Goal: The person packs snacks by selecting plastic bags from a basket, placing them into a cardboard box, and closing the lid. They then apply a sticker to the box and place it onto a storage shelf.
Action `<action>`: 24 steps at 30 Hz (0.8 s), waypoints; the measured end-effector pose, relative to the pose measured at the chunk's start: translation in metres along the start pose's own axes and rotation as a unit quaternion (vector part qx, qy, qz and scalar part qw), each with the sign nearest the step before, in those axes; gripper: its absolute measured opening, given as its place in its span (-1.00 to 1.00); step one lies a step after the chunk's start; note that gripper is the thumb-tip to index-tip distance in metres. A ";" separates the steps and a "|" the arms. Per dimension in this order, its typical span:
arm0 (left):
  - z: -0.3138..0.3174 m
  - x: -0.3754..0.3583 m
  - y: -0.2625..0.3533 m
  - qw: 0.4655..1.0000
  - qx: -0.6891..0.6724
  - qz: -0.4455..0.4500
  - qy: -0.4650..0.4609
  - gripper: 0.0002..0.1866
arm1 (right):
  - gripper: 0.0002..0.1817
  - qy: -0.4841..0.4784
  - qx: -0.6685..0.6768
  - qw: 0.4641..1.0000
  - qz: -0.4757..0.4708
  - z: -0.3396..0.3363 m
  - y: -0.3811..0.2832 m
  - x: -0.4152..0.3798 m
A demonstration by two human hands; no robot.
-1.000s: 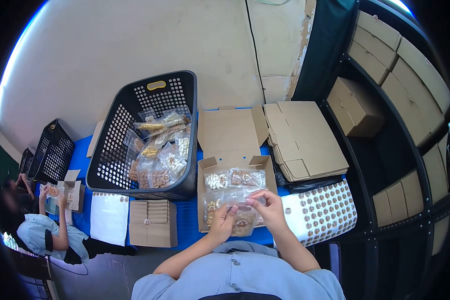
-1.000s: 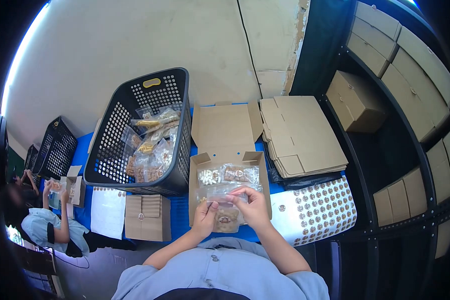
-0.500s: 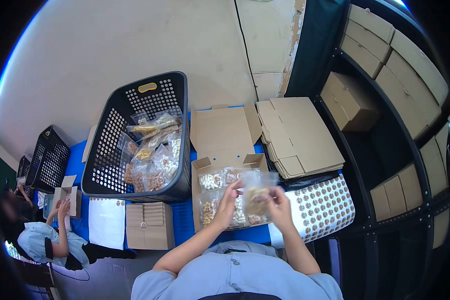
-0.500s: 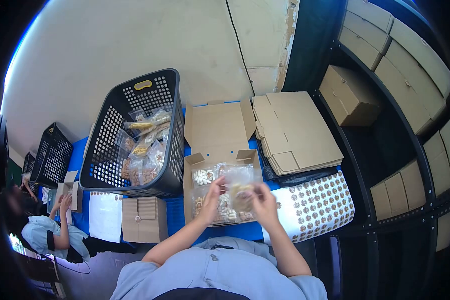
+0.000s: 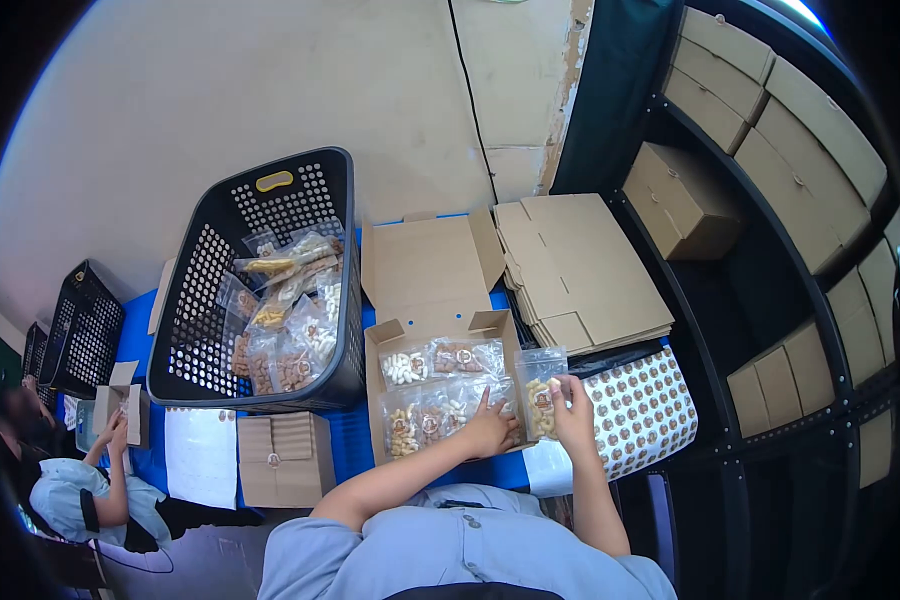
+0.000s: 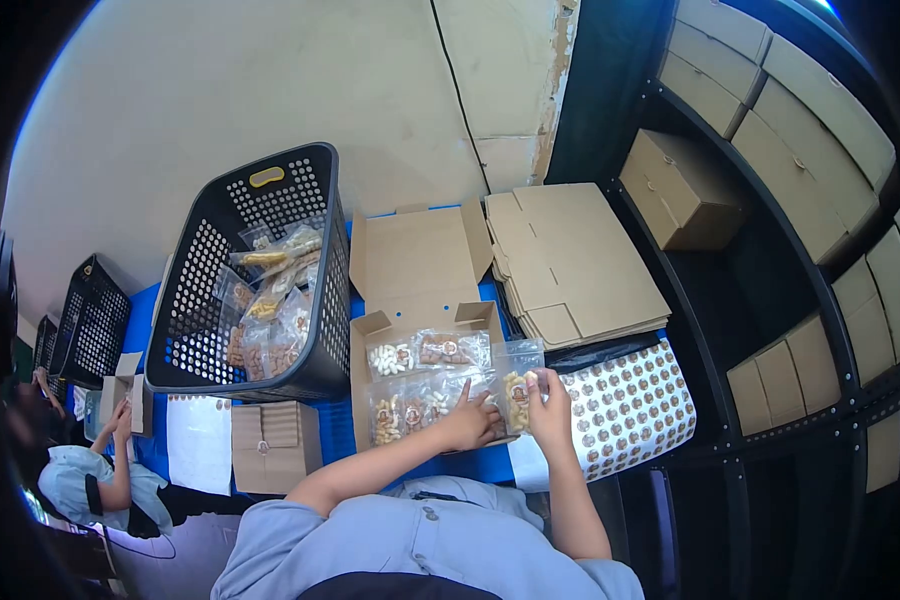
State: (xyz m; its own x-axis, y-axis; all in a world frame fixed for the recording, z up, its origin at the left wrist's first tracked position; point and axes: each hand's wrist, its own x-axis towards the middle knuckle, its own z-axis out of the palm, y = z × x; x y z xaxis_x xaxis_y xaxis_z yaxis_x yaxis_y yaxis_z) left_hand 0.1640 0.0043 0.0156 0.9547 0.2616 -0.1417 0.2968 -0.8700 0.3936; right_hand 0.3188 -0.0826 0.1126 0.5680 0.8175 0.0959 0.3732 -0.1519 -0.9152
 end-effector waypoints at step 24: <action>0.002 -0.072 0.003 0.987 0.018 -0.073 0.141 -0.58 | -0.67 -0.243 -0.264 0.924 -0.135 0.081 0.083 -0.013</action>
State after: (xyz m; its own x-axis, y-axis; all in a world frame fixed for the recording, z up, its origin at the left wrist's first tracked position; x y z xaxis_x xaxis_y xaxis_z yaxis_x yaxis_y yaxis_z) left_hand 0.0962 -0.0180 0.0256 0.8712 0.4864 0.0667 0.4350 -0.8277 0.3546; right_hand 0.2830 -0.0613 0.0037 0.0543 0.9985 -0.0118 0.8317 -0.0518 -0.5528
